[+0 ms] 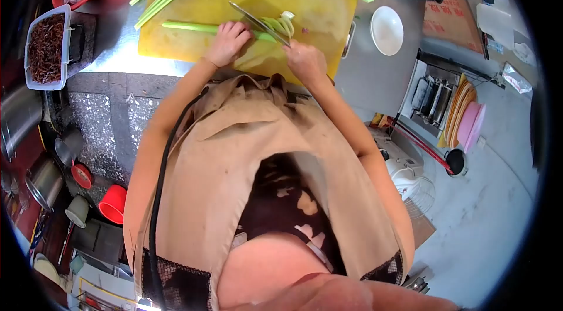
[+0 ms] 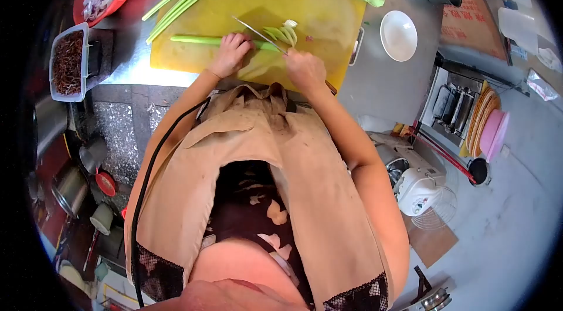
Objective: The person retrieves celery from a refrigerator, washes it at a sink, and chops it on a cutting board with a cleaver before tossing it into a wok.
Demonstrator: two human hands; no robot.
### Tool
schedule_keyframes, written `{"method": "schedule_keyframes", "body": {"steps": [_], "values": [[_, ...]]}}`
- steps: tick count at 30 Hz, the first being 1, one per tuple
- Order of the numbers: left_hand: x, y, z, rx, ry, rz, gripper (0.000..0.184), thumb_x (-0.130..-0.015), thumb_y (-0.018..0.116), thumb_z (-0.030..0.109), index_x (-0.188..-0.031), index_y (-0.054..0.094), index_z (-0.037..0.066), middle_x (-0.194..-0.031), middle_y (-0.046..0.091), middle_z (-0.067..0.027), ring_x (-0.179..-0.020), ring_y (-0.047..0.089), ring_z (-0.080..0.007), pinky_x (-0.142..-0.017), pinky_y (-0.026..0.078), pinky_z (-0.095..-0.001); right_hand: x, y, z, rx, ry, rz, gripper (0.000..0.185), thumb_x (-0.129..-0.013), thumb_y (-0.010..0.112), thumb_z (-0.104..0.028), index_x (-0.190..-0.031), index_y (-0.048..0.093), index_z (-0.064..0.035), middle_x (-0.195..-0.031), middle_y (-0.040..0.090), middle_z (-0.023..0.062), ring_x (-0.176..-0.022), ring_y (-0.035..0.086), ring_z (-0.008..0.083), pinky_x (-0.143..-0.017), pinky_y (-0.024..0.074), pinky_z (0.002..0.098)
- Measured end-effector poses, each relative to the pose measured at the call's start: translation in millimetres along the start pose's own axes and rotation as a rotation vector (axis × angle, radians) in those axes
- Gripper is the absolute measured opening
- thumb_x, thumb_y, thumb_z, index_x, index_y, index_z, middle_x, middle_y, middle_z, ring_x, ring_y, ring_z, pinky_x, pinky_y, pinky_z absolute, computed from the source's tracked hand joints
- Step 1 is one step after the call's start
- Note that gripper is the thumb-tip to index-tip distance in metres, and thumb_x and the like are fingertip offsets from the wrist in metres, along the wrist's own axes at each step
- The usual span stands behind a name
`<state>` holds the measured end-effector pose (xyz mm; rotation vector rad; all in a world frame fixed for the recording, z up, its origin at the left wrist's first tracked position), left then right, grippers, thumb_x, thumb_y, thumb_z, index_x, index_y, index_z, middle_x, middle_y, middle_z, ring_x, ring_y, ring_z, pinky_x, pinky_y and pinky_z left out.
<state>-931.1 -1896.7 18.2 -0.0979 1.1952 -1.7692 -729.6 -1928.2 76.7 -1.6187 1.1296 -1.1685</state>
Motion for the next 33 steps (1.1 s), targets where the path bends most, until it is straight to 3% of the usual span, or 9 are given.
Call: {"method": "schedule_keyframes", "body": {"steps": [2, 7, 15, 21, 23, 24, 26, 30, 33], "values": [[-6, -2, -1, 0.009, 0.064, -0.053, 0.019, -0.074, 0.061, 0.01, -0.093, 0.059, 0.009, -0.099, 0.053, -0.0067, -0.091, 0.05, -0.0271, -0.077, 0.041, -0.0362, 1, -3, -6, 0.036, -0.099, 0.099, 0.025, -0.089, 0.056, -0.029, -0.077, 0.058, -0.0074, -0.065, 0.062, 0.016, -0.062, 0.062, 0.0357, -0.053, 0.0489, 0.0467], [-12, 1, -5, 0.065, 0.169, -0.197, 0.018, -0.071, 0.062, 0.012, -0.088, 0.058, 0.006, -0.098, 0.053, -0.0068, -0.087, 0.049, -0.0277, -0.075, 0.042, -0.036, 13, -26, -8, 0.064, -0.064, 0.014, 0.024, -0.089, 0.056, -0.029, -0.076, 0.058, -0.0076, -0.065, 0.061, 0.0159, -0.061, 0.061, 0.0363, -0.053, 0.0487, 0.0476], [-7, 4, -10, 0.041, 0.189, -0.158, 0.019, -0.07, 0.063, 0.012, -0.088, 0.059, 0.006, -0.1, 0.054, -0.008, -0.088, 0.049, -0.0279, -0.077, 0.042, -0.0359, -13, -1, -7, -0.047, -0.144, 0.124, 0.026, -0.089, 0.054, -0.029, -0.073, 0.057, -0.0085, -0.063, 0.061, 0.0156, -0.059, 0.062, 0.0358, -0.051, 0.0492, 0.0474], [-2, 1, -5, 0.006, 0.151, -0.135, 0.018, -0.07, 0.062, 0.012, -0.088, 0.06, 0.007, -0.103, 0.055, -0.0059, -0.089, 0.05, -0.026, -0.076, 0.042, -0.0359, -14, -9, -3, 0.014, -0.066, -0.109, 0.029, -0.087, 0.055, -0.034, -0.074, 0.058, -0.0083, -0.067, 0.063, 0.0169, -0.062, 0.062, 0.0379, -0.057, 0.0506, 0.0481], [-3, 0, -6, 0.017, 0.138, -0.145, 0.018, -0.071, 0.062, 0.012, -0.088, 0.06, 0.007, -0.103, 0.055, -0.0058, -0.089, 0.05, -0.0258, -0.077, 0.042, -0.0359, -25, 11, -10, -0.083, -0.133, 0.114, 0.03, -0.087, 0.055, -0.036, -0.076, 0.06, -0.0078, -0.069, 0.063, 0.0176, -0.064, 0.062, 0.0381, -0.061, 0.0509, 0.0486], [-5, -2, -7, 0.021, 0.144, -0.128, 0.018, -0.071, 0.061, 0.012, -0.088, 0.06, 0.007, -0.103, 0.055, -0.0058, -0.09, 0.051, -0.0259, -0.076, 0.042, -0.036, -31, 9, -7, -0.08, -0.147, 0.118, 0.03, -0.087, 0.055, -0.036, -0.076, 0.06, -0.0078, -0.069, 0.063, 0.0176, -0.064, 0.062, 0.0381, -0.061, 0.0509, 0.0486], [-1, -4, -5, 0.042, 0.157, -0.126, 0.018, -0.071, 0.061, 0.012, -0.088, 0.061, 0.007, -0.104, 0.055, -0.0059, -0.091, 0.051, -0.0259, -0.076, 0.043, -0.0361, -34, -5, -11, -0.078, -0.12, -0.109, 0.031, -0.087, 0.056, -0.036, -0.077, 0.061, -0.0071, -0.071, 0.063, 0.0194, -0.067, 0.063, 0.0391, -0.062, 0.0505, 0.0495], [3, 2, -10, 0.033, 0.18, -0.106, 0.021, -0.069, 0.063, 0.01, -0.09, 0.06, 0.006, -0.1, 0.055, -0.0075, -0.091, 0.051, -0.027, -0.077, 0.043, -0.036, -27, -7, -10, -0.064, -0.035, -0.189, 0.031, -0.087, 0.055, -0.036, -0.079, 0.062, -0.0065, -0.074, 0.064, 0.0197, -0.07, 0.063, 0.0396, -0.062, 0.0505, 0.049], [-2, -2, -10, 0.015, 0.188, -0.076, 0.019, -0.07, 0.062, 0.011, -0.088, 0.061, 0.005, -0.101, 0.056, -0.0083, -0.09, 0.052, -0.0266, -0.075, 0.044, -0.0348, -40, 11, -15, -0.17, -0.083, 0.014, 0.032, -0.087, 0.057, -0.035, -0.078, 0.063, -0.005, -0.073, 0.063, 0.0211, -0.07, 0.061, 0.0401, -0.065, 0.049, 0.0485]]}}
Point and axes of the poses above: each hand's wrist, its own x-axis away from the middle knuckle, its own y-axis out of the palm, z = x × y, the point moved 4 cm from there along -x, towards the middle knuckle
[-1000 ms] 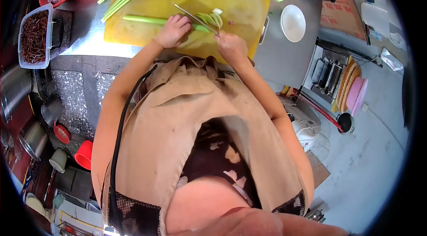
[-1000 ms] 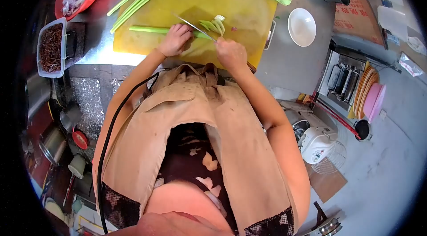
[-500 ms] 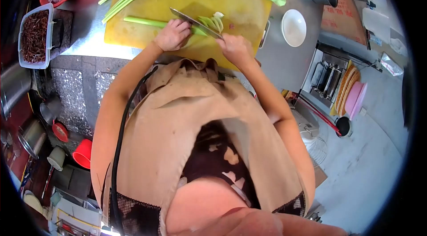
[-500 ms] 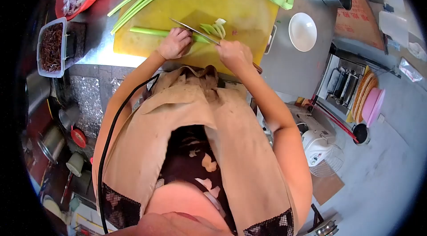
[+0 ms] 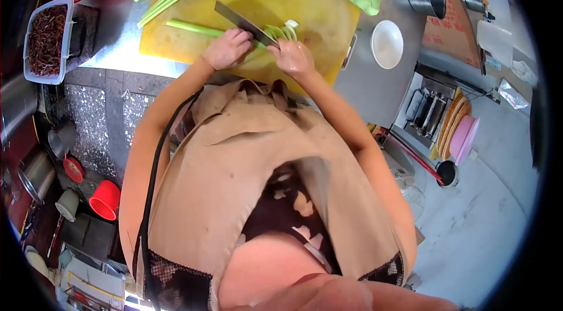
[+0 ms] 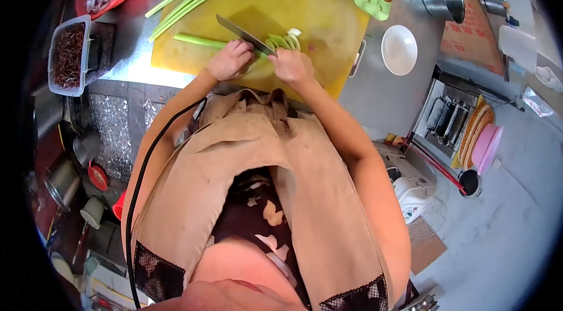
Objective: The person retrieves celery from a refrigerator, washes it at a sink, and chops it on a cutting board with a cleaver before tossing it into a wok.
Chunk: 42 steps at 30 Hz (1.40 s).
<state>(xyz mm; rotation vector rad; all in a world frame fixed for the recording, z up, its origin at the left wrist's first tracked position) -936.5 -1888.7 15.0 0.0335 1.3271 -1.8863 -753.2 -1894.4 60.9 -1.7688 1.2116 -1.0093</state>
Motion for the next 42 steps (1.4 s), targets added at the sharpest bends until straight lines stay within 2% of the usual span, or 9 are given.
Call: {"method": "schedule_keyframes", "body": {"steps": [3, 8, 13, 17, 19, 22, 27, 38, 42], "values": [[5, -4, 1, -0.02, 0.014, -0.007, 0.018, -0.07, 0.06, 0.012, -0.087, 0.061, 0.005, -0.101, 0.056, -0.0086, -0.089, 0.053, -0.0261, -0.074, 0.045, -0.0339, 1, -33, -14, 0.056, 0.067, -0.268, 0.033, -0.087, 0.057, -0.035, -0.081, 0.064, -0.0037, -0.075, 0.063, 0.0216, -0.073, 0.061, 0.0406, -0.066, 0.0487, 0.0487], [2, -4, 1, -0.013, 0.021, -0.015, 0.019, -0.07, 0.059, 0.011, -0.088, 0.061, 0.005, -0.1, 0.056, -0.0086, -0.089, 0.053, -0.0257, -0.076, 0.045, -0.034, -9, 1, -9, -0.04, 0.077, -0.191, 0.034, -0.088, 0.054, -0.037, -0.085, 0.064, -0.0047, -0.082, 0.065, 0.0204, -0.079, 0.063, 0.0406, -0.071, 0.0497, 0.0492], [8, -4, 2, 0.011, 0.023, -0.025, 0.019, -0.071, 0.059, 0.01, -0.089, 0.06, 0.005, -0.1, 0.056, -0.0091, -0.09, 0.053, -0.0265, -0.077, 0.046, -0.0353, -9, -13, -8, 0.028, 0.121, -0.358, 0.034, -0.085, 0.059, -0.037, -0.085, 0.065, -0.0038, -0.083, 0.065, 0.0213, -0.081, 0.062, 0.0406, -0.071, 0.0497, 0.0485], [6, -13, -3, 0.012, 0.025, -0.021, 0.019, -0.071, 0.059, 0.01, -0.089, 0.059, 0.005, -0.101, 0.056, -0.0094, -0.089, 0.053, -0.0265, -0.077, 0.046, -0.0347, -14, 5, -15, -0.05, 0.197, -0.304, 0.033, -0.085, 0.059, -0.036, -0.086, 0.065, -0.0038, -0.082, 0.065, 0.0213, -0.081, 0.063, 0.0391, -0.07, 0.0502, 0.0474], [19, -31, -9, -0.039, -0.16, 0.062, 0.018, -0.071, 0.058, 0.01, -0.089, 0.059, 0.005, -0.1, 0.055, -0.0086, -0.088, 0.053, -0.0261, -0.077, 0.046, -0.0342, -13, 1, -20, -0.037, 0.204, -0.302, 0.032, -0.086, 0.058, -0.035, -0.086, 0.065, -0.0041, -0.082, 0.065, 0.0213, -0.08, 0.063, 0.0387, -0.07, 0.0503, 0.0475], [20, -30, -10, -0.098, -0.093, -0.104, 0.017, -0.073, 0.056, 0.01, -0.089, 0.059, 0.005, -0.096, 0.054, -0.0076, -0.088, 0.053, -0.0252, -0.076, 0.047, -0.0333, -3, -6, -23, 0.087, 0.151, -0.217, 0.03, -0.085, 0.059, -0.035, -0.085, 0.064, -0.0055, -0.08, 0.065, 0.0202, -0.077, 0.063, 0.0388, -0.068, 0.0498, 0.0482], [7, -19, -5, -0.058, -0.026, -0.109, 0.014, -0.075, 0.055, 0.011, -0.087, 0.059, 0.006, -0.09, 0.052, -0.0063, -0.087, 0.053, -0.0229, -0.074, 0.048, -0.031, 16, -31, -26, 0.163, 0.113, -0.184, 0.028, -0.086, 0.058, -0.035, -0.081, 0.063, -0.0079, -0.077, 0.065, 0.0192, -0.072, 0.062, 0.0394, -0.065, 0.0491, 0.05], [15, -22, -4, -0.147, 0.047, -0.063, 0.018, -0.074, 0.056, 0.01, -0.091, 0.061, 0.005, -0.102, 0.056, -0.0057, -0.09, 0.054, -0.0228, -0.076, 0.049, -0.0307, 0, -22, -33, 0.105, 0.139, -0.296, 0.031, -0.085, 0.057, -0.036, -0.085, 0.063, -0.0054, -0.079, 0.064, 0.0206, -0.078, 0.063, 0.0392, -0.068, 0.0505, 0.048], [16, -26, -6, -0.113, 0.055, -0.031, 0.018, -0.073, 0.056, 0.009, -0.089, 0.061, 0.004, -0.103, 0.056, -0.0061, -0.09, 0.054, -0.0229, -0.076, 0.049, -0.0314, -11, 7, -30, 0.034, 0.112, -0.189, 0.03, -0.086, 0.058, -0.035, -0.084, 0.064, -0.0052, -0.079, 0.065, 0.0198, -0.078, 0.064, 0.0387, -0.068, 0.0505, 0.0481]]}}
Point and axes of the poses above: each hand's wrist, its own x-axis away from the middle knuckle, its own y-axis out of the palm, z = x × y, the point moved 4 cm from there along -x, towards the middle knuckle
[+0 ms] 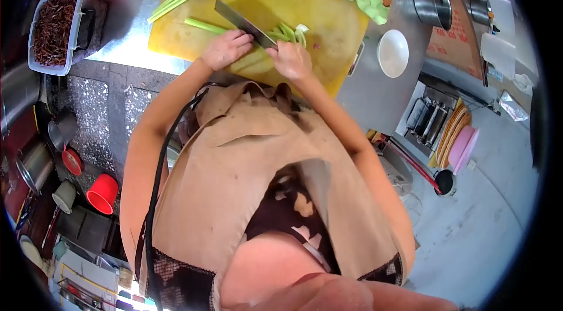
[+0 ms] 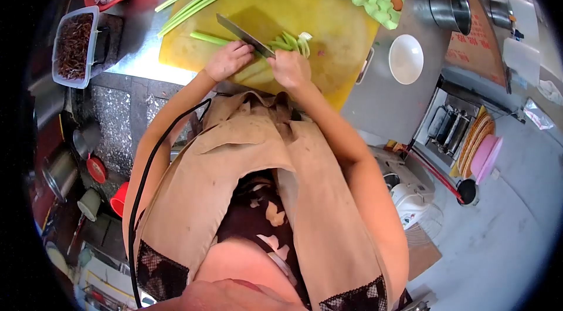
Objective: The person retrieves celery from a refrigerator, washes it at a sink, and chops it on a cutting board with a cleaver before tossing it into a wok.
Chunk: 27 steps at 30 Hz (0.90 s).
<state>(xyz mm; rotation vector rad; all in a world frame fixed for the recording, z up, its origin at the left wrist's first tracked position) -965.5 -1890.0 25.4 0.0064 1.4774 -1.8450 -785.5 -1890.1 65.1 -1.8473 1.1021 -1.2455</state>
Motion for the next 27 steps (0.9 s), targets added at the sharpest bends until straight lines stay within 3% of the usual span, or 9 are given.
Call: {"method": "schedule_keyframes", "body": {"steps": [2, 9, 11, 12, 15, 20, 27], "values": [[2, 2, 0, 0.009, 0.011, -0.009, 0.019, -0.073, 0.056, 0.01, -0.09, 0.061, 0.005, -0.103, 0.056, -0.0066, -0.09, 0.054, -0.0234, -0.077, 0.049, -0.0316, 3, -18, -6, 0.019, 0.012, -0.119, 0.03, -0.086, 0.058, -0.034, -0.084, 0.064, -0.0043, -0.08, 0.065, 0.0201, -0.078, 0.063, 0.0392, -0.069, 0.0501, 0.0482], [7, -21, -3, 0.02, 0.014, -0.003, 0.022, -0.072, 0.056, 0.01, -0.093, 0.059, 0.005, -0.103, 0.056, -0.0076, -0.091, 0.054, -0.0245, -0.078, 0.048, -0.0326, -11, 5, -7, -0.142, 0.032, -0.045, 0.03, -0.083, 0.062, -0.033, -0.086, 0.065, -0.0033, -0.082, 0.065, 0.0217, -0.08, 0.062, 0.0402, -0.07, 0.0493, 0.0478], [21, -28, -23, 0.0, -0.213, 0.003, 0.017, -0.073, 0.055, 0.01, -0.09, 0.058, 0.006, -0.1, 0.055, -0.0074, -0.09, 0.053, -0.0246, -0.077, 0.047, -0.0335, -7, 1, -9, -0.138, 0.042, -0.045, 0.03, -0.084, 0.06, -0.032, -0.086, 0.065, -0.0032, -0.081, 0.065, 0.022, -0.08, 0.062, 0.0404, -0.07, 0.0492, 0.0478], [23, -22, -23, 0.005, -0.218, 0.002, 0.017, -0.073, 0.055, 0.01, -0.09, 0.058, 0.006, -0.1, 0.055, -0.0074, -0.09, 0.053, -0.0246, -0.077, 0.047, -0.0335, -2, -2, -6, -0.049, 0.046, -0.014, 0.028, -0.085, 0.059, -0.031, -0.086, 0.064, -0.0034, -0.081, 0.064, 0.022, -0.079, 0.062, 0.0404, -0.069, 0.0492, 0.048], [5, -12, -14, -0.034, -0.107, -0.105, 0.012, -0.074, 0.055, 0.012, -0.085, 0.057, 0.006, -0.092, 0.052, -0.0062, -0.088, 0.053, -0.0232, -0.076, 0.047, -0.0321, 10, -14, -4, 0.084, 0.034, 0.012, 0.027, -0.087, 0.055, -0.029, -0.085, 0.062, -0.0038, -0.08, 0.064, 0.0217, -0.077, 0.063, 0.0405, -0.068, 0.0491, 0.0487], [-6, -6, -8, -0.064, -0.046, -0.12, 0.012, -0.075, 0.054, 0.012, -0.085, 0.057, 0.007, -0.092, 0.052, -0.0049, -0.091, 0.053, -0.0217, -0.077, 0.048, -0.0307, 30, -25, -6, 0.074, 0.025, 0.019, 0.028, -0.087, 0.056, -0.033, -0.083, 0.06, -0.0054, -0.075, 0.063, 0.0222, -0.073, 0.061, 0.0428, -0.067, 0.0487, 0.0515], [0, -11, -6, -0.093, -0.03, -0.057, 0.017, -0.075, 0.055, 0.013, -0.09, 0.061, 0.009, -0.099, 0.055, -0.0024, -0.092, 0.052, -0.0196, -0.076, 0.045, -0.03, 19, -12, -6, 0.018, 0.061, -0.03, 0.028, -0.088, 0.054, -0.031, -0.085, 0.062, -0.0048, -0.082, 0.065, 0.0206, -0.078, 0.063, 0.0406, -0.069, 0.049, 0.0504]]}}
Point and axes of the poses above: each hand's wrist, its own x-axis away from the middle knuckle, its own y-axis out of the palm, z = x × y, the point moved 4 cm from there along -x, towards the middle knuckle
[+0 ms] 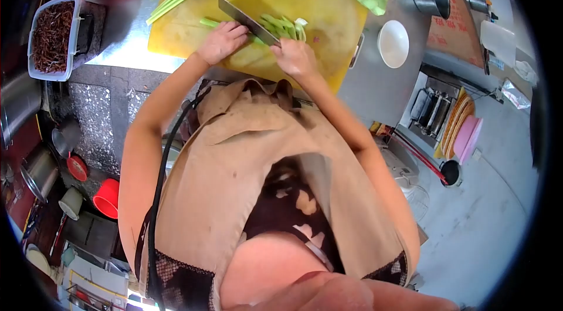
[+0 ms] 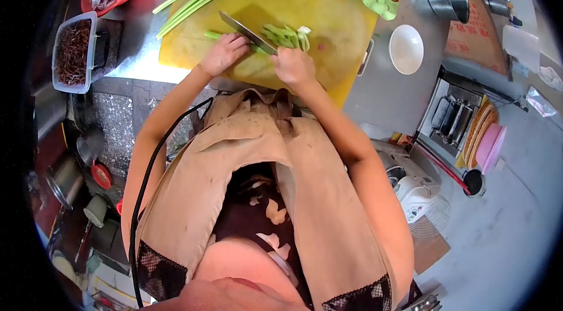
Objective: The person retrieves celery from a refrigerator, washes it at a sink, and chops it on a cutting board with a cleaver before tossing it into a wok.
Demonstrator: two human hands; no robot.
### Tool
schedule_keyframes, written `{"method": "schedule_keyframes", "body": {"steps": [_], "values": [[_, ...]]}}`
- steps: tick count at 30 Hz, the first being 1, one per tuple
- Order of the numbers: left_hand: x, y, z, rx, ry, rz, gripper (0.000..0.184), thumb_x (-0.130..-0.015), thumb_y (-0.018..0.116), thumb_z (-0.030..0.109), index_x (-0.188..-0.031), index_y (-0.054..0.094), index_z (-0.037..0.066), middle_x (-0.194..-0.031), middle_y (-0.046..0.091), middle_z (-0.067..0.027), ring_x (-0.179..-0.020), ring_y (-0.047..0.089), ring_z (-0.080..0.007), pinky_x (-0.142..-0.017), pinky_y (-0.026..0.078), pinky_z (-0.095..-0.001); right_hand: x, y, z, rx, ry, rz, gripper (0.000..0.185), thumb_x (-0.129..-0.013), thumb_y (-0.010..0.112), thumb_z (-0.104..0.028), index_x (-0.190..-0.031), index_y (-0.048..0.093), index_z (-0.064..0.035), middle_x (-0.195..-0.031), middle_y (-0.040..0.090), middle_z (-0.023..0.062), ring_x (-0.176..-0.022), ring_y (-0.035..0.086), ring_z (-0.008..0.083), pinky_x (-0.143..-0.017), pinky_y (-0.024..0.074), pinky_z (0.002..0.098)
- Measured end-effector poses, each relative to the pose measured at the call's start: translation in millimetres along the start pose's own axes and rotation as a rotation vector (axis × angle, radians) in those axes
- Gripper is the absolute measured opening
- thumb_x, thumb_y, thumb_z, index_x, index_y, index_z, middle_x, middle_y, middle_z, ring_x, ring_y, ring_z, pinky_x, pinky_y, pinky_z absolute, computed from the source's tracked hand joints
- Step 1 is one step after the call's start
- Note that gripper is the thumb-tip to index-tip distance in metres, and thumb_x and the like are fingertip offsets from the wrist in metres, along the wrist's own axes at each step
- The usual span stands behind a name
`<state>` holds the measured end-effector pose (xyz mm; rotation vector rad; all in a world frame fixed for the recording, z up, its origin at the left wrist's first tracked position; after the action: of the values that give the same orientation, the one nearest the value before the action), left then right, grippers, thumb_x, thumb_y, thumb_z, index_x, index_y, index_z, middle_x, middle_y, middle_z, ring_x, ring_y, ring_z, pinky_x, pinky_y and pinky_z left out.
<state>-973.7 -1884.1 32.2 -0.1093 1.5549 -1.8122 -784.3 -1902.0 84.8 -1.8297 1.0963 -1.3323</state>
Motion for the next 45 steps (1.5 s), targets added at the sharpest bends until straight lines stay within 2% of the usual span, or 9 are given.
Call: {"method": "schedule_keyframes", "body": {"steps": [10, 13, 16, 18, 19, 22, 37, 40, 45], "values": [[6, -1, -8, 0.012, -0.02, 0.006, 0.014, -0.074, 0.057, 0.013, -0.087, 0.06, 0.009, -0.099, 0.055, -0.0028, -0.088, 0.053, -0.0201, -0.072, 0.046, -0.0305, -7, -17, -17, -0.023, 0.033, -0.099, 0.027, -0.085, 0.056, -0.031, -0.09, 0.064, -0.0051, -0.084, 0.065, 0.0224, -0.082, 0.062, 0.0404, -0.072, 0.0494, 0.0486], [9, 2, -6, 0.03, -0.031, 0.015, 0.015, -0.074, 0.057, 0.012, -0.088, 0.059, 0.009, -0.098, 0.054, -0.004, -0.087, 0.053, -0.0212, -0.072, 0.047, -0.0307, -20, 12, -14, -0.046, -0.032, -0.07, 0.028, -0.084, 0.058, -0.031, -0.089, 0.065, -0.0047, -0.083, 0.065, 0.0222, -0.082, 0.063, 0.0401, -0.072, 0.0494, 0.0485], [14, -8, -17, 0.071, 0.008, 0.029, 0.017, -0.074, 0.056, 0.012, -0.091, 0.058, 0.008, -0.096, 0.053, -0.0051, -0.089, 0.053, -0.0221, -0.074, 0.047, -0.0318, -30, 20, -18, -0.134, 0.03, -0.048, 0.027, -0.084, 0.06, -0.031, -0.088, 0.065, -0.0047, -0.082, 0.065, 0.0222, -0.081, 0.063, 0.0402, -0.072, 0.0494, 0.0483], [26, -29, -33, -0.05, -0.211, 0.086, 0.019, -0.074, 0.055, 0.012, -0.093, 0.057, 0.009, -0.096, 0.052, -0.0059, -0.091, 0.052, -0.0227, -0.078, 0.047, -0.0328, -28, 18, -16, -0.167, 0.031, -0.039, 0.026, -0.084, 0.059, -0.03, -0.088, 0.065, -0.0044, -0.082, 0.065, 0.0219, -0.08, 0.063, 0.0404, -0.071, 0.0492, 0.0483], [26, -27, -34, -0.049, -0.213, 0.087, 0.019, -0.074, 0.055, 0.012, -0.093, 0.057, 0.009, -0.096, 0.052, -0.0059, -0.091, 0.052, -0.0227, -0.078, 0.047, -0.0328, -28, 14, -16, -0.19, 0.017, -0.038, 0.025, -0.085, 0.059, -0.029, -0.087, 0.064, -0.004, -0.082, 0.065, 0.0216, -0.08, 0.062, 0.0405, -0.07, 0.0491, 0.0484], [22, -4, -28, -0.004, -0.154, -0.103, 0.016, -0.077, 0.055, 0.013, -0.092, 0.058, 0.01, -0.097, 0.052, -0.0036, -0.092, 0.051, -0.0217, -0.079, 0.044, -0.0324, -12, -4, -22, -0.006, 0.024, 0.079, 0.022, -0.086, 0.057, -0.026, -0.086, 0.062, -0.004, -0.081, 0.065, 0.0211, -0.079, 0.062, 0.0407, -0.069, 0.0487, 0.049], [17, -11, -18, -0.092, -0.093, -0.096, 0.016, -0.078, 0.055, 0.017, -0.092, 0.061, 0.013, -0.104, 0.055, 0.0019, -0.094, 0.051, -0.0161, -0.08, 0.041, -0.0283, -11, -3, -22, -0.004, 0.024, -0.062, 0.026, -0.086, 0.058, -0.031, -0.09, 0.061, -0.0051, -0.082, 0.064, 0.0214, -0.079, 0.061, 0.0411, -0.069, 0.0481, 0.0498], [15, -13, -19, -0.107, -0.055, -0.085, 0.015, -0.078, 0.055, 0.016, -0.092, 0.061, 0.013, -0.103, 0.055, 0.0014, -0.093, 0.051, -0.0165, -0.079, 0.041, -0.0279, -25, 13, -30, -0.034, 0.001, 0.022, 0.027, -0.086, 0.059, -0.032, -0.089, 0.062, -0.0049, -0.081, 0.064, 0.021, -0.079, 0.062, 0.0408, -0.069, 0.0482, 0.049], [20, -12, -24, -0.069, -0.046, -0.072, 0.016, -0.076, 0.057, 0.015, -0.091, 0.06, 0.012, -0.102, 0.054, -0.0003, -0.091, 0.052, -0.0181, -0.076, 0.044, -0.0297, -26, 3, -32, -0.048, -0.066, -0.036, 0.025, -0.084, 0.058, -0.029, -0.087, 0.062, -0.0042, -0.081, 0.064, 0.0221, -0.079, 0.062, 0.0398, -0.069, 0.0482, 0.0503]]}}
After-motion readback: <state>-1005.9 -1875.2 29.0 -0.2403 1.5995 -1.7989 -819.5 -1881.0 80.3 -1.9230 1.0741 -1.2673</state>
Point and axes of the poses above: each hand's wrist, its own x-axis away from the middle knuckle, its own y-axis out of the palm, z = x × y, the point moved 4 cm from there along -x, towards the middle knuckle
